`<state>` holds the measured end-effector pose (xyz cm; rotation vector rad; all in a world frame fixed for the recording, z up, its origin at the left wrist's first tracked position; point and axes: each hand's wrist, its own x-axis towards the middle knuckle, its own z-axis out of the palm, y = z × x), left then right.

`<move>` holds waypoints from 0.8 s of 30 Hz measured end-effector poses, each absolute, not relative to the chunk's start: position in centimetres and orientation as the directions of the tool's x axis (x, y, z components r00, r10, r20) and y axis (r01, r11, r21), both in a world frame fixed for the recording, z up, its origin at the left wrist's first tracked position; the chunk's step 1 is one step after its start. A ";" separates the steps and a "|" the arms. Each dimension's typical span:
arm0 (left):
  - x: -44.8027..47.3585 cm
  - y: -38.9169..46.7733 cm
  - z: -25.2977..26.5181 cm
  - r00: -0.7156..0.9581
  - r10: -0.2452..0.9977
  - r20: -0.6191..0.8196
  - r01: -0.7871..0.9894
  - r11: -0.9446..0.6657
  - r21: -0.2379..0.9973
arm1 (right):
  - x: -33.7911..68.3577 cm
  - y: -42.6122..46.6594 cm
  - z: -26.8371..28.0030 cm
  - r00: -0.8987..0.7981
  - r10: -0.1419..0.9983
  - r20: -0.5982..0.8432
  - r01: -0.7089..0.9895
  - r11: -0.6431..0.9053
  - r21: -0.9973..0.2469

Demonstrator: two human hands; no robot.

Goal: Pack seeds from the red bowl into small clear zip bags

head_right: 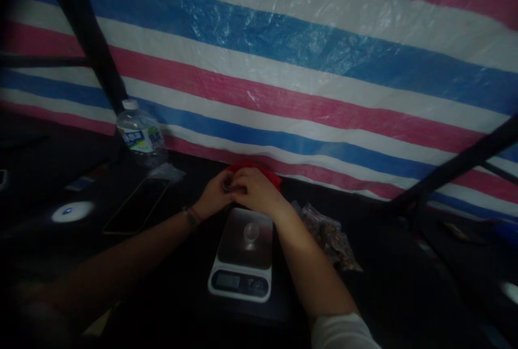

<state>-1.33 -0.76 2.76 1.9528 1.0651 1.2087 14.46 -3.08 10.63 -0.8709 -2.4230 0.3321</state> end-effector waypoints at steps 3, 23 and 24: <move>-0.2 -0.1 6.0 0.396 0.831 0.390 0.301 -0.519 0.800 | 16.1 -3.7 11.6 -0.567 0.665 0.487 0.570 0.743 -0.352; 2.0 -0.6 12.3 0.673 0.705 0.223 -0.082 -0.229 0.970 | 21.0 -5.9 12.9 -0.012 0.825 0.565 0.510 0.491 -0.706; 1.9 -0.5 12.3 0.663 0.712 0.231 -0.077 -0.242 0.967 | 20.8 -5.7 12.7 -0.014 0.847 0.531 0.474 0.473 -0.742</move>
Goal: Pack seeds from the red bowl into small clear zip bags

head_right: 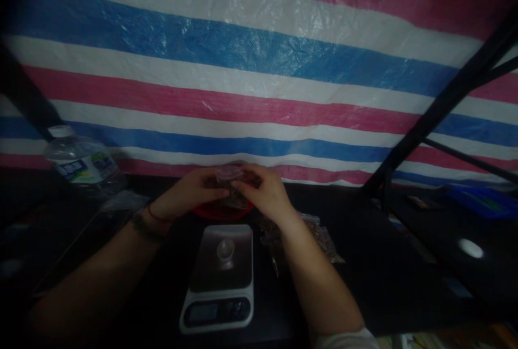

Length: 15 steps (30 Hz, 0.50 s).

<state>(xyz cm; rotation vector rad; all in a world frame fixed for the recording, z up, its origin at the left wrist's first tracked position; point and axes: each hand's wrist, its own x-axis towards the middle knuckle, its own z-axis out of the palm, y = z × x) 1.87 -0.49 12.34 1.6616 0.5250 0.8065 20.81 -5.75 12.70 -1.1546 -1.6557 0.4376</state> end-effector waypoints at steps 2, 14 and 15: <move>1.7 -0.3 12.3 0.634 0.735 0.240 -0.056 -0.266 0.962 | 20.6 -5.6 12.6 -0.018 0.867 0.498 0.423 0.458 -0.782; 0.4 0.1 12.9 0.468 0.843 0.264 0.083 -0.339 0.937 | 21.1 -5.1 12.0 0.023 0.908 0.419 0.299 0.393 -0.869; 0.3 0.2 12.9 0.470 0.846 0.251 0.087 -0.328 0.941 | 21.1 -5.2 12.1 0.020 0.908 0.419 0.296 0.395 -0.870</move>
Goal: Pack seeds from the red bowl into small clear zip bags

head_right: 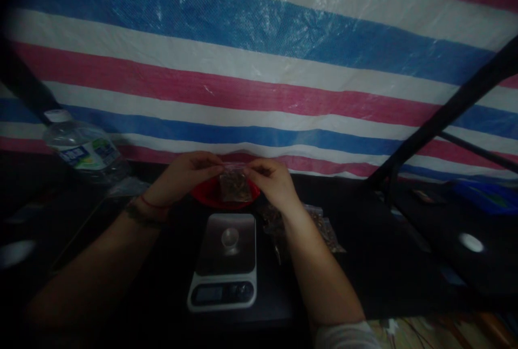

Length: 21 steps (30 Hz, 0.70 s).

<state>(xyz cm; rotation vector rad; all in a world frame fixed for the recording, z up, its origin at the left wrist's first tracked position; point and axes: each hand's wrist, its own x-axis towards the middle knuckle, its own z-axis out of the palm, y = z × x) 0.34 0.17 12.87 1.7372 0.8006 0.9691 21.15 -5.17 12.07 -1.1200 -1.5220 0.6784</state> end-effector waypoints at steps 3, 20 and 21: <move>0.1 0.6 12.7 0.484 0.849 0.213 0.103 -0.297 0.949 | 21.1 -5.4 12.3 0.007 0.915 0.404 0.296 0.384 -0.874; -0.4 0.0 13.6 0.457 0.826 0.331 0.356 -0.511 0.782 | 20.7 -5.6 12.1 0.000 0.903 0.429 0.362 0.400 -0.842; -0.3 -0.2 13.7 0.455 0.823 0.340 0.353 -0.518 0.779 | 20.7 -5.6 12.1 -0.001 0.899 0.438 0.355 0.409 -0.840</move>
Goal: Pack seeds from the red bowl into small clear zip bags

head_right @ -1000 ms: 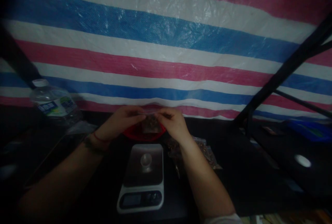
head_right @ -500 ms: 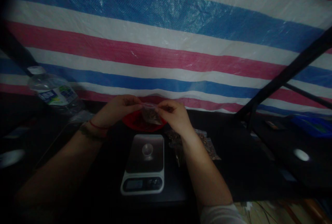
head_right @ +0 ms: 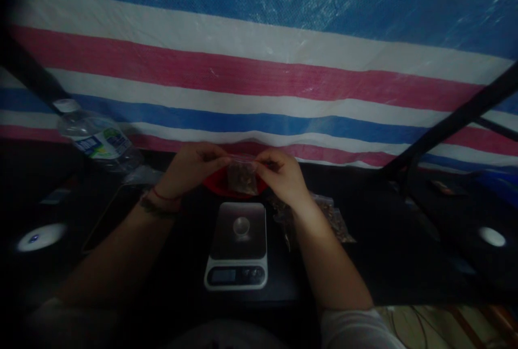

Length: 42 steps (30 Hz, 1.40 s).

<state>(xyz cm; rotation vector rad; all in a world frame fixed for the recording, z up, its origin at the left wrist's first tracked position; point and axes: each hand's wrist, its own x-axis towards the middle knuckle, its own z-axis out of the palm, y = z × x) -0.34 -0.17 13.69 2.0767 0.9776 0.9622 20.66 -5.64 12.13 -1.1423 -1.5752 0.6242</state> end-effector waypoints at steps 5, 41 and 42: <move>-0.1 -0.6 13.9 0.455 0.831 0.319 0.282 -0.475 0.834 | 20.5 -5.7 12.1 0.005 0.892 0.451 0.398 0.412 -0.820; 0.5 -0.4 13.2 0.649 0.664 0.372 0.404 -0.715 0.571 | 19.3 -5.3 11.5 -0.071 0.861 0.504 0.595 0.442 -0.671; 0.5 -0.4 13.2 0.646 0.663 0.378 0.400 -0.716 0.573 | 19.3 -5.3 11.5 -0.064 0.865 0.497 0.581 0.437 -0.687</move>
